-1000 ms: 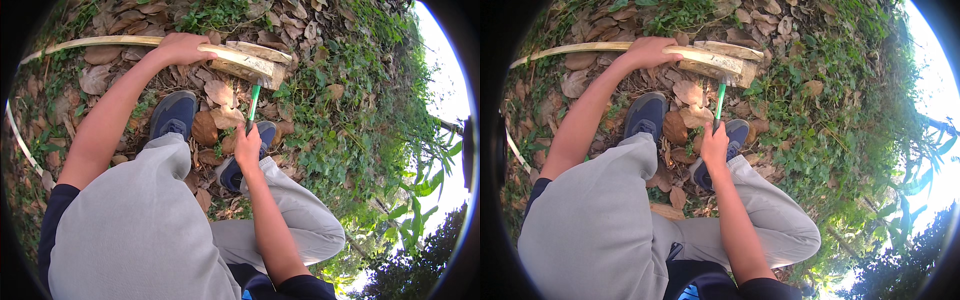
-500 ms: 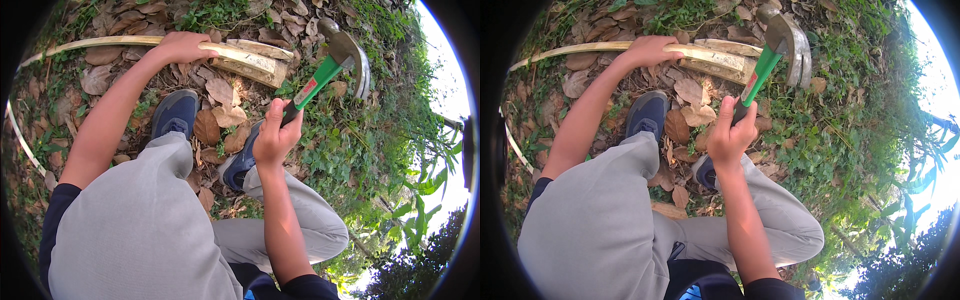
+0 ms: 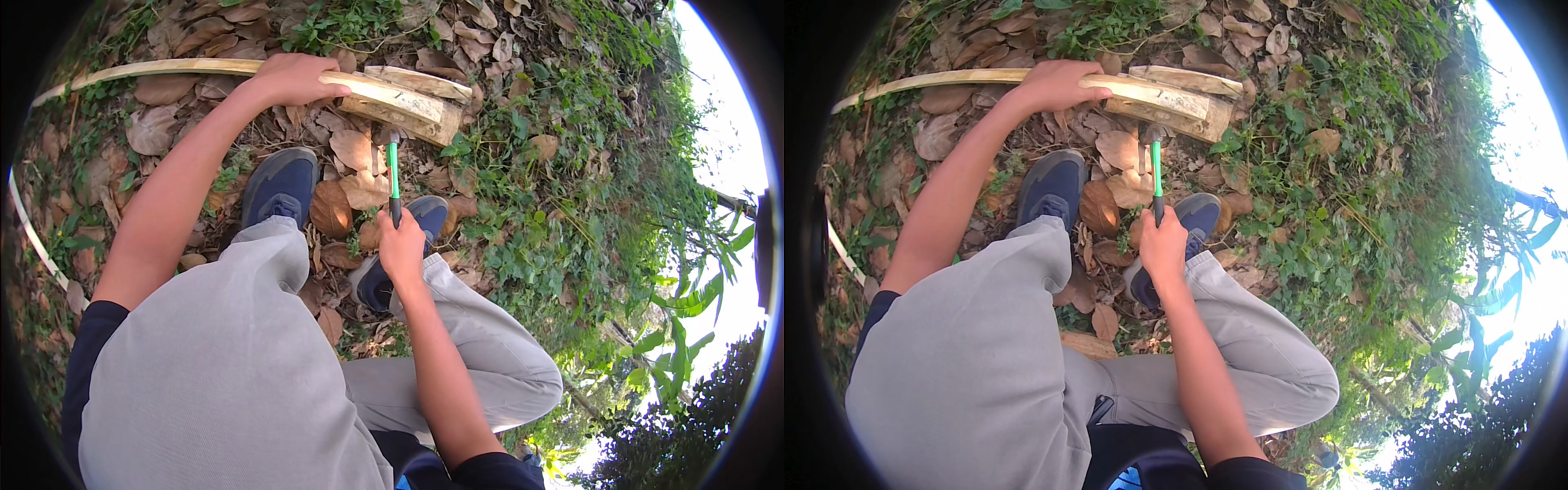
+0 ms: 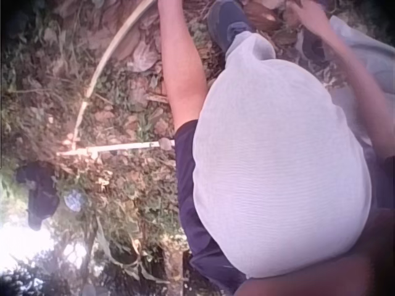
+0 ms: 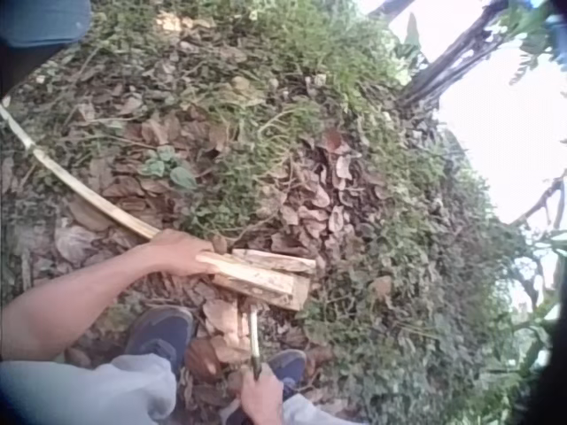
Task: The person sits on the forest floor and uses a small axe to repeatedly strike a long, thin piece of wood resting on a larger log. The person holds the wood steady with one hand while swinging the axe with the other to split or shape the material.
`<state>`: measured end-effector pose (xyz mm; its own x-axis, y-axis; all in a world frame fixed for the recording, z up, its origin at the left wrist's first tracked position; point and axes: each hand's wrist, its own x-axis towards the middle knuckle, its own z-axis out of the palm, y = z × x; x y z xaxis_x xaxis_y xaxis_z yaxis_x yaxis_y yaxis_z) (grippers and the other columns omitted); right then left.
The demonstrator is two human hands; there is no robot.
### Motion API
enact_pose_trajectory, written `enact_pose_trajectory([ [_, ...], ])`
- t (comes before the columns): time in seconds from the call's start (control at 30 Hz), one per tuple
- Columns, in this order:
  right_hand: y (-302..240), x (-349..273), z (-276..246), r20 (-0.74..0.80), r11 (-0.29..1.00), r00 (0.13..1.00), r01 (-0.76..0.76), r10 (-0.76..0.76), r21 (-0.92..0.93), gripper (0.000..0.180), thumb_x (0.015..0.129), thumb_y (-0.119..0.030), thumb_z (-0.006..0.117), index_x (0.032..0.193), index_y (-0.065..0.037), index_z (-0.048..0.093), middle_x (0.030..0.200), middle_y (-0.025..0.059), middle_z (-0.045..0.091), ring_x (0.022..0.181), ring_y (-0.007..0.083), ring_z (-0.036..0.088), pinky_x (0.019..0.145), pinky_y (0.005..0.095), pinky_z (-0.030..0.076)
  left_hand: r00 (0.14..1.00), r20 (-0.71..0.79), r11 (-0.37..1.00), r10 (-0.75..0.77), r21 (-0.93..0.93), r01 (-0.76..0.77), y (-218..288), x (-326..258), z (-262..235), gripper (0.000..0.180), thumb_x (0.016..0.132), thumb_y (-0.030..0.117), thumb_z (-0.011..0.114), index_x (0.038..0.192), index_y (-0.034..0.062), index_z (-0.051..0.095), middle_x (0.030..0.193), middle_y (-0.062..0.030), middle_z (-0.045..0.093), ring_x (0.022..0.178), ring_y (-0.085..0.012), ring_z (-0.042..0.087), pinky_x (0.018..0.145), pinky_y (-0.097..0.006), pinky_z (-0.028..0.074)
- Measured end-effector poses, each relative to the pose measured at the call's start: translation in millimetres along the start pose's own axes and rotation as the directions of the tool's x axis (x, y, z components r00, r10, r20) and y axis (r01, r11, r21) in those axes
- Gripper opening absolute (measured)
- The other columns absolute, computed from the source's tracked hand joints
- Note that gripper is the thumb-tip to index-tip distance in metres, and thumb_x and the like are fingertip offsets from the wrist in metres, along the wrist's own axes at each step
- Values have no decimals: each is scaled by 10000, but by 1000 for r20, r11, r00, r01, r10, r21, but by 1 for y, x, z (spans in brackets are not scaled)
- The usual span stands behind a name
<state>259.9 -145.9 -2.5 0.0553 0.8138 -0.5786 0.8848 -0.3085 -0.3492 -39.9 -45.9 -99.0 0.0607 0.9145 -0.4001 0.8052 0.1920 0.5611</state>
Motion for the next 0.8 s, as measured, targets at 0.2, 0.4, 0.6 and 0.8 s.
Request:
enact_pose_trajectory([
  [0.2,-47,-10,-41,-253,950,943,264,-217,170,271,1031,-237,623,887,-16,560,594,45,546,518,138,504,501,362,387,999,35,1000,7,-13,-6,2,1,-4,597,907,712,543,1209,218,689,1042,-49,745,1027,-280,701,880,-451,530],
  [0.4,-75,11,-48,-381,884,857,434,-346,173,249,1045,-241,583,958,-10,545,610,129,568,532,275,562,531,414,421,1000,29,1000,7,-10,-7,-1,1,-3,598,904,718,544,1205,223,693,1036,-47,745,1025,-279,701,881,-450,529],
  [0.6,-3,19,7,-37,989,993,117,-114,86,300,1010,-255,563,1029,43,543,853,301,664,839,497,655,729,538,478,996,83,1000,-17,2,17,7,-1,-11,646,898,727,546,1291,230,672,1171,-72,733,1126,-296,679,939,-463,526],
  [0.8,16,-3,18,42,984,999,-37,30,173,272,967,-242,642,911,11,562,666,96,577,617,215,575,614,409,444,998,68,1000,-18,7,18,3,0,-6,674,900,737,535,1331,232,652,1198,-77,727,1145,-299,673,952,-465,525],
])
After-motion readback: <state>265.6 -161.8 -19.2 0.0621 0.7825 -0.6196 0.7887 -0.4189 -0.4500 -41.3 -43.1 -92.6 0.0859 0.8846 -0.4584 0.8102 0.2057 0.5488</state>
